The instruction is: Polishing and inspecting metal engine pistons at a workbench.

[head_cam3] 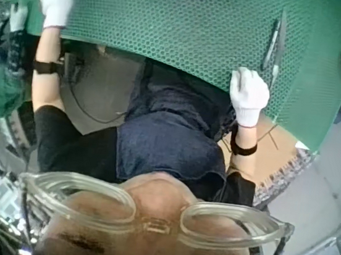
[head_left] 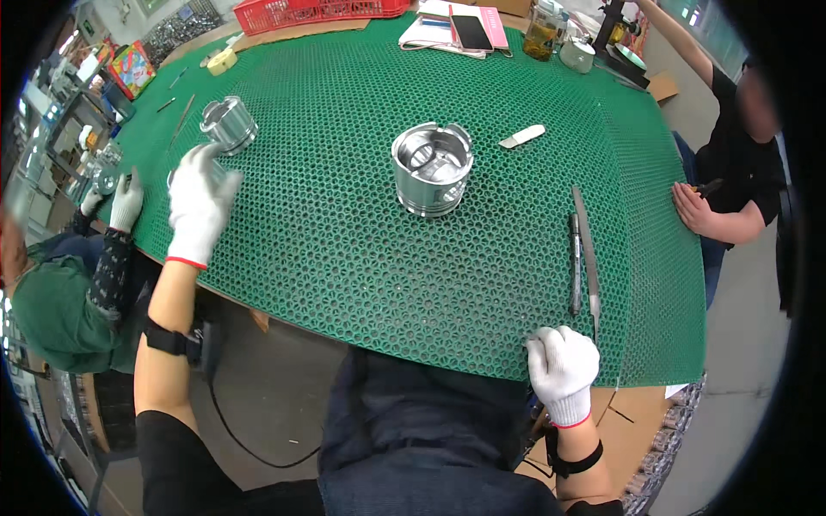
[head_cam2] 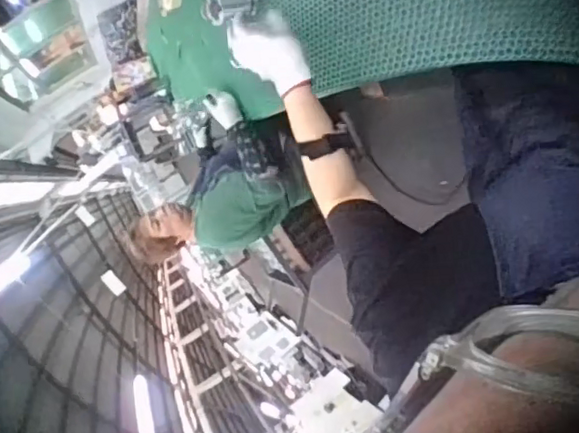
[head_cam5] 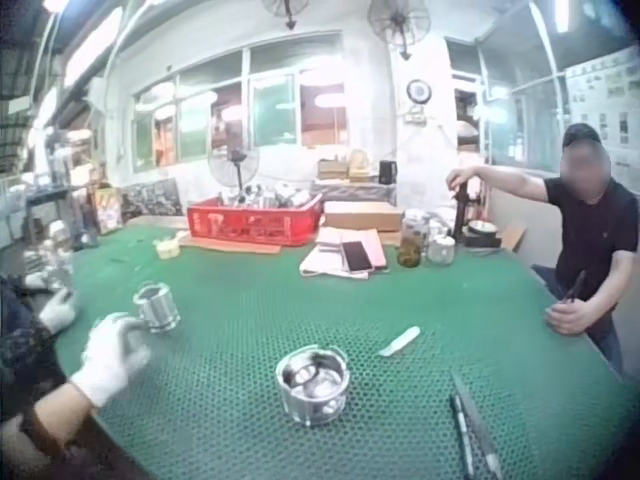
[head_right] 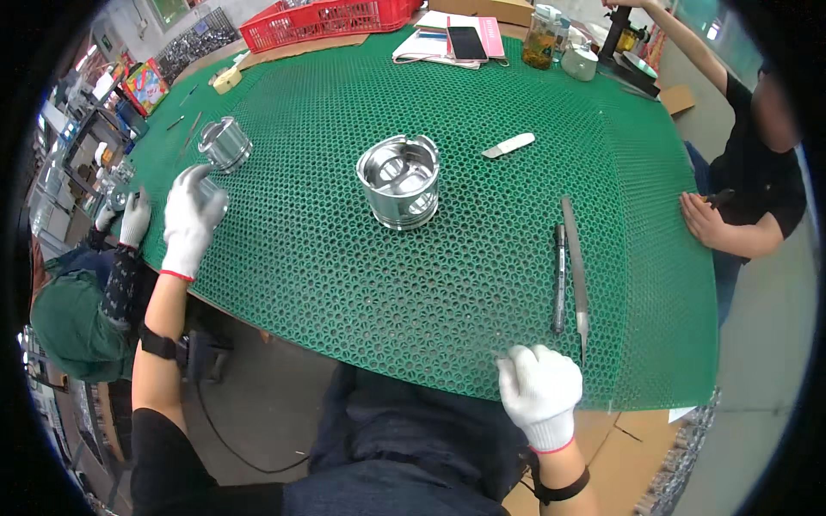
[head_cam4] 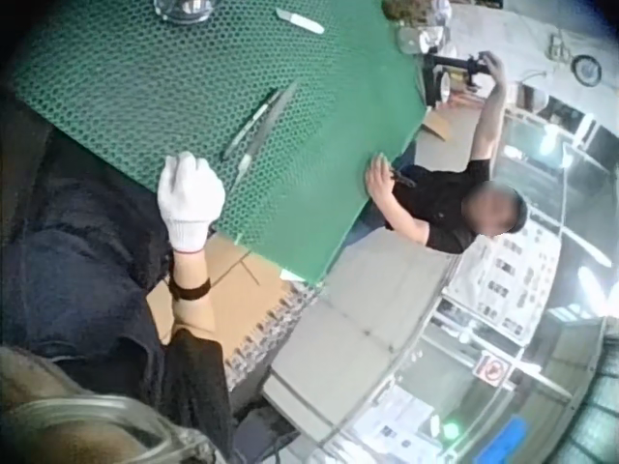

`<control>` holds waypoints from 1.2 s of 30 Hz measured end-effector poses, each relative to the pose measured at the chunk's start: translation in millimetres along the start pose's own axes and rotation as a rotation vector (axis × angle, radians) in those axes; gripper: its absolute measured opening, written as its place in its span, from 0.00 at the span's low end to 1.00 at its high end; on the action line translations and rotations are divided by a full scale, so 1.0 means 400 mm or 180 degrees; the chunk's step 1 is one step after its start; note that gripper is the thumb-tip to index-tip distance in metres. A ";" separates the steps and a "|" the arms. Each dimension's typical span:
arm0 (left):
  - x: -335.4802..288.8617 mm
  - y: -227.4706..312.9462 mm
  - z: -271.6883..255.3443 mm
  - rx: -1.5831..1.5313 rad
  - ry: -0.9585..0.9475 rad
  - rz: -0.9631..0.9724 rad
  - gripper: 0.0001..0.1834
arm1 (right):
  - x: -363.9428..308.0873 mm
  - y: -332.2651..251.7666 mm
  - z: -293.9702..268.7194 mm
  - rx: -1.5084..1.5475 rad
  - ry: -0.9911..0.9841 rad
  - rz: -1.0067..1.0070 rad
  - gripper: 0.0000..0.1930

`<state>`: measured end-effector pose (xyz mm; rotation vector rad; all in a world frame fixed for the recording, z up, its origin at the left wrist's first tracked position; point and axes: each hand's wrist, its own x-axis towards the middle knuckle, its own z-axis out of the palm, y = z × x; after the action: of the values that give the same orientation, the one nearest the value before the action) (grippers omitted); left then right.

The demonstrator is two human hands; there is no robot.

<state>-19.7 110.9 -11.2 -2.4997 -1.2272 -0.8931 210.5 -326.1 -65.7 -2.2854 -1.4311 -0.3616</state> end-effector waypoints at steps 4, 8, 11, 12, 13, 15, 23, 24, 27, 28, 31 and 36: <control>-0.028 0.390 -0.060 -0.1335 -0.0213 0.2382 0.30 | -0.017 0.012 0.004 0.0001 0.0031 0.0068 0.08; -0.051 0.497 -0.036 -0.1663 -0.0390 0.2375 0.27 | -0.016 0.008 0.003 0.0012 0.0049 0.0010 0.09; -0.052 0.475 -0.042 -0.1822 -0.1166 0.1646 0.25 | -0.018 0.009 0.007 0.0010 0.0044 0.0053 0.08; -0.059 0.459 -0.047 -0.1778 -0.1380 0.1415 0.24 | -0.022 0.005 0.000 -0.0025 0.0045 0.0057 0.08; -0.073 0.435 -0.027 -0.1387 -0.1843 0.1080 0.20 | -0.020 0.004 0.000 -0.0022 0.0032 0.0083 0.07; -0.147 0.367 0.001 -0.2239 -0.1770 0.0892 0.18 | -0.011 0.003 0.003 0.0003 0.0042 0.0015 0.07; -0.418 0.277 -0.116 -0.2810 -0.1744 0.1380 0.17 | -0.024 0.012 0.012 -0.0092 0.0040 -0.0001 0.07; -0.432 0.272 -0.115 -0.2868 -0.1604 0.1349 0.19 | -0.018 0.012 0.015 -0.0100 0.0036 0.0014 0.07; -0.508 0.252 -0.075 -0.2869 -0.1253 0.1004 0.22 | -0.014 0.010 0.018 0.0006 0.0010 -0.0011 0.07; -0.510 0.250 -0.072 -0.2896 -0.1256 0.0992 0.22 | -0.014 0.009 0.019 -0.0017 -0.0008 -0.0013 0.07; -0.487 0.256 -0.085 -0.2931 -0.1445 0.1039 0.24 | -0.017 0.007 0.020 -0.0063 -0.0022 0.0000 0.07; -0.407 0.276 -0.147 -0.2719 -0.1825 0.1263 0.21 | -0.020 0.011 0.015 -0.0041 -0.0067 0.0040 0.07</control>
<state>-35.2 -88.9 -55.8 -3.6825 -0.4022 -0.6975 210.9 -331.2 -75.5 -2.3139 -1.4281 -0.3451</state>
